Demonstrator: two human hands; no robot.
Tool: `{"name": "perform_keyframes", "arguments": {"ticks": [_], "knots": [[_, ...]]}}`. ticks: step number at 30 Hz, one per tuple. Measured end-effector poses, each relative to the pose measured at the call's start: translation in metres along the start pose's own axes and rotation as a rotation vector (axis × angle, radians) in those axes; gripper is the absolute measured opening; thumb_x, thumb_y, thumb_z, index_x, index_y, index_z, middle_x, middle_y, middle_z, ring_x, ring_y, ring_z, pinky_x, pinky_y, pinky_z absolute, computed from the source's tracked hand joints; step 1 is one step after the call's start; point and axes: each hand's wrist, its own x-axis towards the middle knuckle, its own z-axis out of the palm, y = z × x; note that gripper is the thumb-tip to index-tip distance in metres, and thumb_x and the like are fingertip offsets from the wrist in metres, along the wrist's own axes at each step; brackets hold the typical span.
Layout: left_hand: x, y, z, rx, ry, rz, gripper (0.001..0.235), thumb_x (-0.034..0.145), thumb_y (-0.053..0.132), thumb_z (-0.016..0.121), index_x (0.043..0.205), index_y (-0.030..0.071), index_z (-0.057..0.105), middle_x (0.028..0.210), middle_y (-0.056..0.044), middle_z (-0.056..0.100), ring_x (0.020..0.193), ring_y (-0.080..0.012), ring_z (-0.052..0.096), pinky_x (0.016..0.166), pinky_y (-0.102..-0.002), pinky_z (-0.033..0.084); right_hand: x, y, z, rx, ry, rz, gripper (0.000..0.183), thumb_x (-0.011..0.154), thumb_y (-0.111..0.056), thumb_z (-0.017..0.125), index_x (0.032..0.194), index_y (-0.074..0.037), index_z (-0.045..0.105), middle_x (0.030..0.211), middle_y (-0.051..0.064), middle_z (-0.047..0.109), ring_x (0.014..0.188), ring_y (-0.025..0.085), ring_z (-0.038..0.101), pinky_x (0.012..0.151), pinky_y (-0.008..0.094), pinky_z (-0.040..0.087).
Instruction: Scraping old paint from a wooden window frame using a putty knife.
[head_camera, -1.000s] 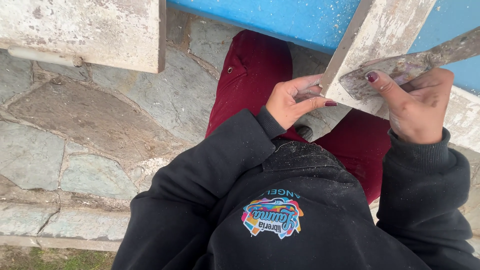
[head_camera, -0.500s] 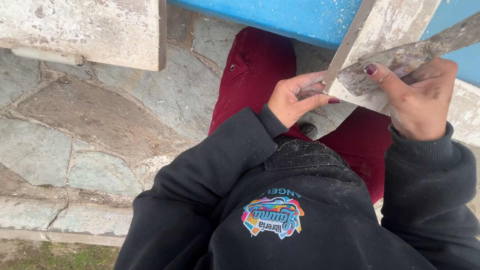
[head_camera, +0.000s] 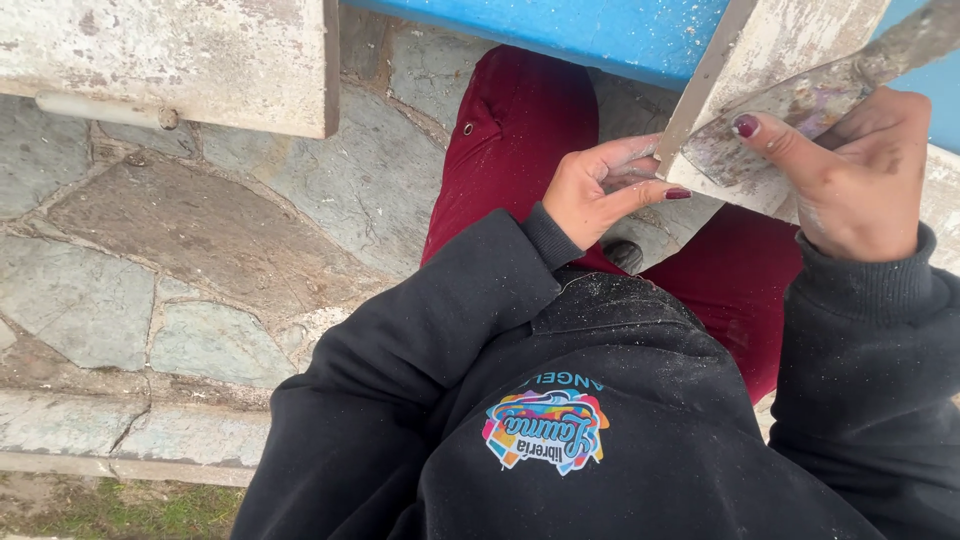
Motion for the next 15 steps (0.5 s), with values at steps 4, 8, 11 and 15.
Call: {"name": "perform_keyframes", "arguments": {"ticks": [4,8,11,15], "knots": [[-0.001,0.003,0.003,-0.031,-0.007,0.013,0.053,0.087,0.003,0.079,0.136,0.003,0.059,0.113,-0.016,0.077,0.097,-0.0201,0.077,0.087,-0.029,0.065,-0.007,-0.006,0.000,0.020,-0.054,-0.056,0.021,0.111,0.028,0.069,0.124,0.028,0.053,0.118,0.038,0.063,0.091,0.034,0.062,0.078,0.036,0.053],[0.002,0.002,0.001,-0.023,0.017,-0.011,0.053,0.088,0.003,0.078,0.137,0.003,0.058,0.114,-0.016,0.076,0.097,-0.0193,0.076,0.086,-0.028,0.064,-0.017,0.038,0.007,0.055,0.185,-0.064,0.051,0.116,0.020,0.075,0.118,0.006,0.027,0.112,0.024,0.046,0.091,0.026,0.051,0.082,0.034,0.049],[-0.002,-0.006,0.003,-0.047,0.005,0.002,0.052,0.089,-0.001,0.077,0.138,0.002,0.058,0.113,-0.016,0.076,0.096,-0.0182,0.075,0.085,-0.027,0.064,-0.018,0.037,-0.002,-0.053,0.183,-0.134,0.058,0.118,0.020,0.083,0.115,0.005,0.027,0.103,0.023,0.047,0.084,0.028,0.050,0.076,0.036,0.046],[-0.001,-0.005,0.003,-0.014,0.016,0.018,0.053,0.088,0.003,0.078,0.137,0.003,0.058,0.114,-0.017,0.076,0.098,-0.0188,0.075,0.088,-0.029,0.064,-0.003,0.007,-0.008,-0.036,-0.031,-0.070,0.026,0.113,0.027,0.075,0.095,0.023,0.056,0.099,0.031,0.063,0.074,0.027,0.055,0.062,0.032,0.045]]}}
